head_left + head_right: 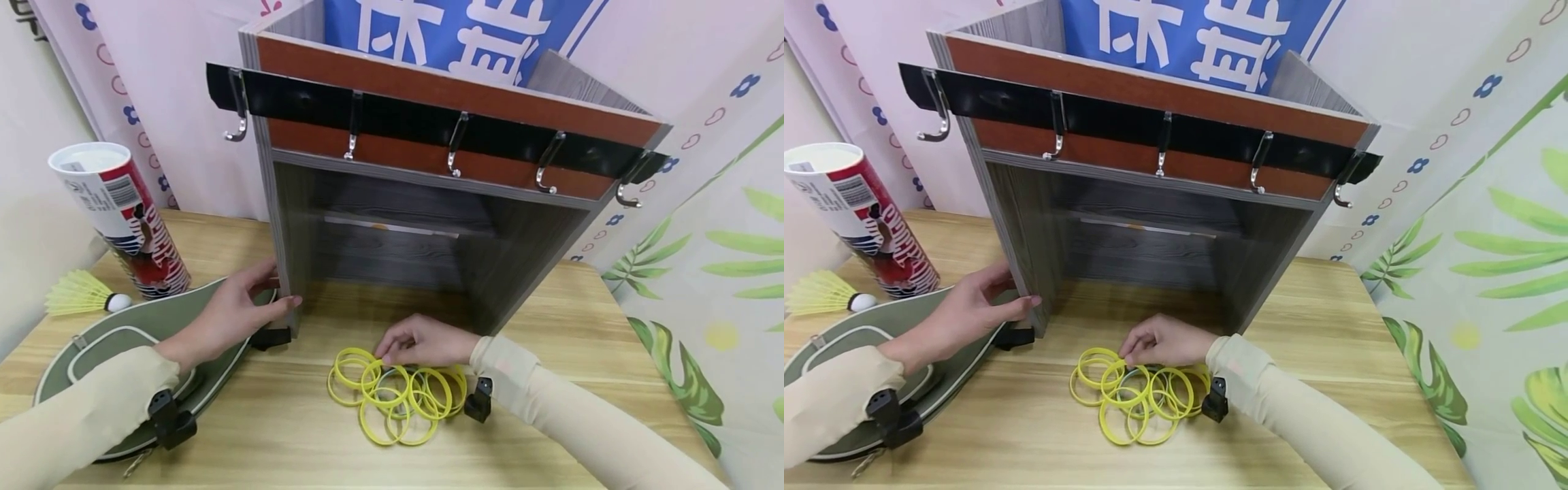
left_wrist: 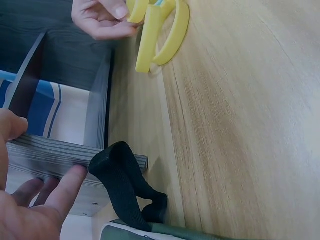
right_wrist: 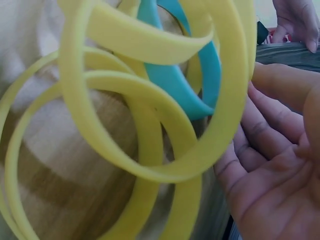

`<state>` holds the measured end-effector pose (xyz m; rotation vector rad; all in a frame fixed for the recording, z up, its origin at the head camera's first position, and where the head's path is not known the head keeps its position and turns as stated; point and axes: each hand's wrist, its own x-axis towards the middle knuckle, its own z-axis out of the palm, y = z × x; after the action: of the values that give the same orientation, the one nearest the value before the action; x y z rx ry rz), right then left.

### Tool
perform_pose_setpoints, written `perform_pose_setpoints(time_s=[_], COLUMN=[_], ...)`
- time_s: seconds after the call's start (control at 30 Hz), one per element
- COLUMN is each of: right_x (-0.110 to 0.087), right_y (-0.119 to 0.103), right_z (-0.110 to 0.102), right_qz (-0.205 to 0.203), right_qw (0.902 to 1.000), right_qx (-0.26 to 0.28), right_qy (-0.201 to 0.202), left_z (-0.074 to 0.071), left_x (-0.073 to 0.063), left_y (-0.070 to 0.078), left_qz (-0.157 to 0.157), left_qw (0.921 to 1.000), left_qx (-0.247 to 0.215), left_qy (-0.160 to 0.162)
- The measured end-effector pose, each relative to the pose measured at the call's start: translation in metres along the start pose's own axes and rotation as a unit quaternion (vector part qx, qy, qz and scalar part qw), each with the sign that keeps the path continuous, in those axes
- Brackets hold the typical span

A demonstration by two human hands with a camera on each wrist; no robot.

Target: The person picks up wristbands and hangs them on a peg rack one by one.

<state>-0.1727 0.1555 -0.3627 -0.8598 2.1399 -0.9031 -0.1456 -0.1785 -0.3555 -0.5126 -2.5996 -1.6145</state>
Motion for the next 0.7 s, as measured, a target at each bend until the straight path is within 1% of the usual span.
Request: perform_pose_setpoints(time_s=[0.2,0.4,0.53,0.7], right_x=[-0.003,-0.005,-0.007,-0.010], right_y=[-0.001,-0.001,-0.001,-0.001], right_z=[-0.005,-0.008,-0.010,-0.012], right_qz=[0.020,0.048,0.068,0.076], right_qw=[0.9990,0.9949,0.9904,0.9821], right_qx=[0.041,0.088,0.118,0.168], right_qy=[-0.003,-0.012,-0.024,-0.037], left_z=[0.001,-0.001,0.000,-0.001], left_x=[0.001,-0.001,-0.001,0.000], left_y=[0.000,0.000,0.000,0.002], left_qz=[0.010,0.008,0.007,0.006], left_qw=[0.9999,0.9998,0.9997,0.9997], left_qx=[0.004,0.019,0.022,0.022], left_qy=[0.001,0.002,0.001,0.002])
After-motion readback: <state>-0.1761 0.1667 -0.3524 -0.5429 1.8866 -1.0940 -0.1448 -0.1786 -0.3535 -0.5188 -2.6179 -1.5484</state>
